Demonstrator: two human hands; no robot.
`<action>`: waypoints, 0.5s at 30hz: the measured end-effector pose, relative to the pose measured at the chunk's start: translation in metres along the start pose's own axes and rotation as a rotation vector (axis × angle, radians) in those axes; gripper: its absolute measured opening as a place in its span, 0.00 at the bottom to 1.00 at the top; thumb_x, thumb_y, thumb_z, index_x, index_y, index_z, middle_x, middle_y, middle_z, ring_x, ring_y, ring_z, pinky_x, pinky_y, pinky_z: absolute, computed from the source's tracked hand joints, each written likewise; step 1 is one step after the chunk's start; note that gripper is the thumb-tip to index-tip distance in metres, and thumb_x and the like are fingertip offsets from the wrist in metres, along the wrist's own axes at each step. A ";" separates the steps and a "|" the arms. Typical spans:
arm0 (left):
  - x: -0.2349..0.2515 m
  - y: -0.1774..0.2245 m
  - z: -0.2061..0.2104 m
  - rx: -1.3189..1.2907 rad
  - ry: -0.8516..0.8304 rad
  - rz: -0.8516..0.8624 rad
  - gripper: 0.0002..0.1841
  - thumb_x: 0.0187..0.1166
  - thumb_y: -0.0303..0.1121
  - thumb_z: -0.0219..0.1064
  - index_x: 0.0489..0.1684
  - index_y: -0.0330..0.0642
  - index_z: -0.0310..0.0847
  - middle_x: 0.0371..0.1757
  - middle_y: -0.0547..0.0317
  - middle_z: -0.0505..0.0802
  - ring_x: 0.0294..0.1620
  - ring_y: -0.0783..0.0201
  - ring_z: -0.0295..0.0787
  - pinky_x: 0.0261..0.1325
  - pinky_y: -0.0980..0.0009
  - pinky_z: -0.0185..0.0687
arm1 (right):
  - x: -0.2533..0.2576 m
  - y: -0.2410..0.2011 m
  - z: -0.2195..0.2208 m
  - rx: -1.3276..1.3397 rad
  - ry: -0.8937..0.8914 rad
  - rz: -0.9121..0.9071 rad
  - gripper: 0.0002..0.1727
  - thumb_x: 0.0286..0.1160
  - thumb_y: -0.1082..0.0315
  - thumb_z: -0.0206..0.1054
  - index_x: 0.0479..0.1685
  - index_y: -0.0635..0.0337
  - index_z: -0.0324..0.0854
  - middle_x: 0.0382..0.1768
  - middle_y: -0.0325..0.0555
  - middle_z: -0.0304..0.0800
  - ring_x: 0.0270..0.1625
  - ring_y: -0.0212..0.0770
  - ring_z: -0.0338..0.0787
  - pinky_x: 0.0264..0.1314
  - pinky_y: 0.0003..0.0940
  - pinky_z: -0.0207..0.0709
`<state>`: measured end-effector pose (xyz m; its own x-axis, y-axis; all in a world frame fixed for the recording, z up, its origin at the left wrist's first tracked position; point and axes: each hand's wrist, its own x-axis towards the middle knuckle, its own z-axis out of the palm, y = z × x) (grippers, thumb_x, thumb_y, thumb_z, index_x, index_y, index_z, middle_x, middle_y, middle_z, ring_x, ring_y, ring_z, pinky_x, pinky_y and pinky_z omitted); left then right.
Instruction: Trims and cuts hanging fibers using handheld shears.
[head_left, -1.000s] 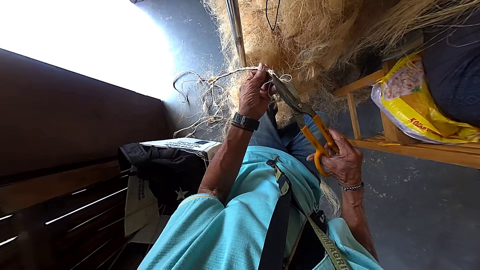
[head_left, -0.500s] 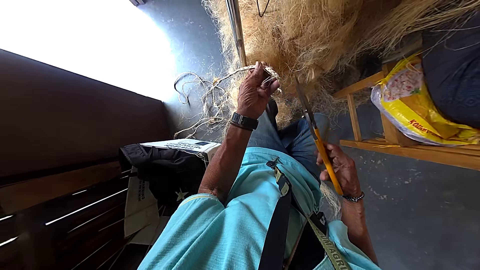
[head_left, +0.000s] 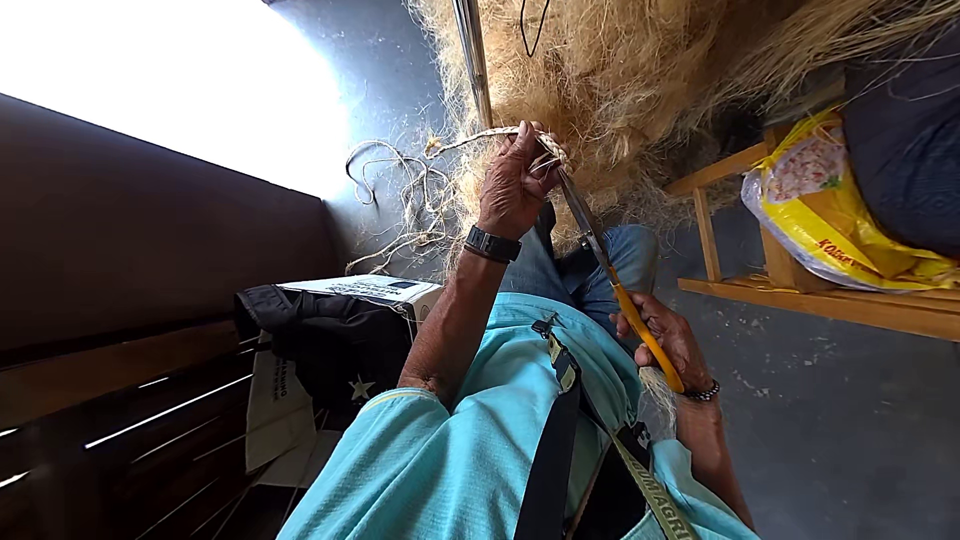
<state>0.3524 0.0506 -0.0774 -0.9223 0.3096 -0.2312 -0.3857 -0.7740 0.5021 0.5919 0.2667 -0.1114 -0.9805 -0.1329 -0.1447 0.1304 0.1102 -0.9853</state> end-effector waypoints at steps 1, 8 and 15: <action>0.000 -0.001 -0.002 -0.007 -0.013 0.002 0.09 0.94 0.36 0.50 0.51 0.45 0.75 0.41 0.54 0.92 0.41 0.60 0.93 0.47 0.64 0.91 | 0.001 -0.001 0.000 -0.003 -0.004 -0.008 0.60 0.54 0.24 0.73 0.72 0.74 0.72 0.43 0.38 0.90 0.44 0.31 0.90 0.50 0.28 0.87; 0.000 -0.004 -0.003 -0.033 -0.017 -0.032 0.09 0.94 0.35 0.49 0.52 0.44 0.74 0.41 0.53 0.91 0.42 0.58 0.94 0.49 0.62 0.93 | 0.006 -0.004 0.003 0.003 -0.001 -0.006 0.60 0.55 0.22 0.72 0.72 0.73 0.73 0.42 0.39 0.90 0.43 0.34 0.90 0.51 0.32 0.88; 0.001 -0.003 -0.006 -0.022 -0.043 -0.023 0.09 0.94 0.34 0.48 0.51 0.44 0.74 0.40 0.53 0.91 0.41 0.60 0.93 0.48 0.64 0.91 | 0.007 -0.006 0.006 0.043 0.001 0.003 0.56 0.56 0.27 0.75 0.71 0.71 0.74 0.39 0.36 0.91 0.40 0.32 0.90 0.46 0.29 0.88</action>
<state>0.3527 0.0502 -0.0843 -0.9136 0.3503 -0.2063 -0.4065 -0.7785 0.4782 0.5848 0.2591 -0.1068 -0.9802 -0.1321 -0.1478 0.1397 0.0681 -0.9878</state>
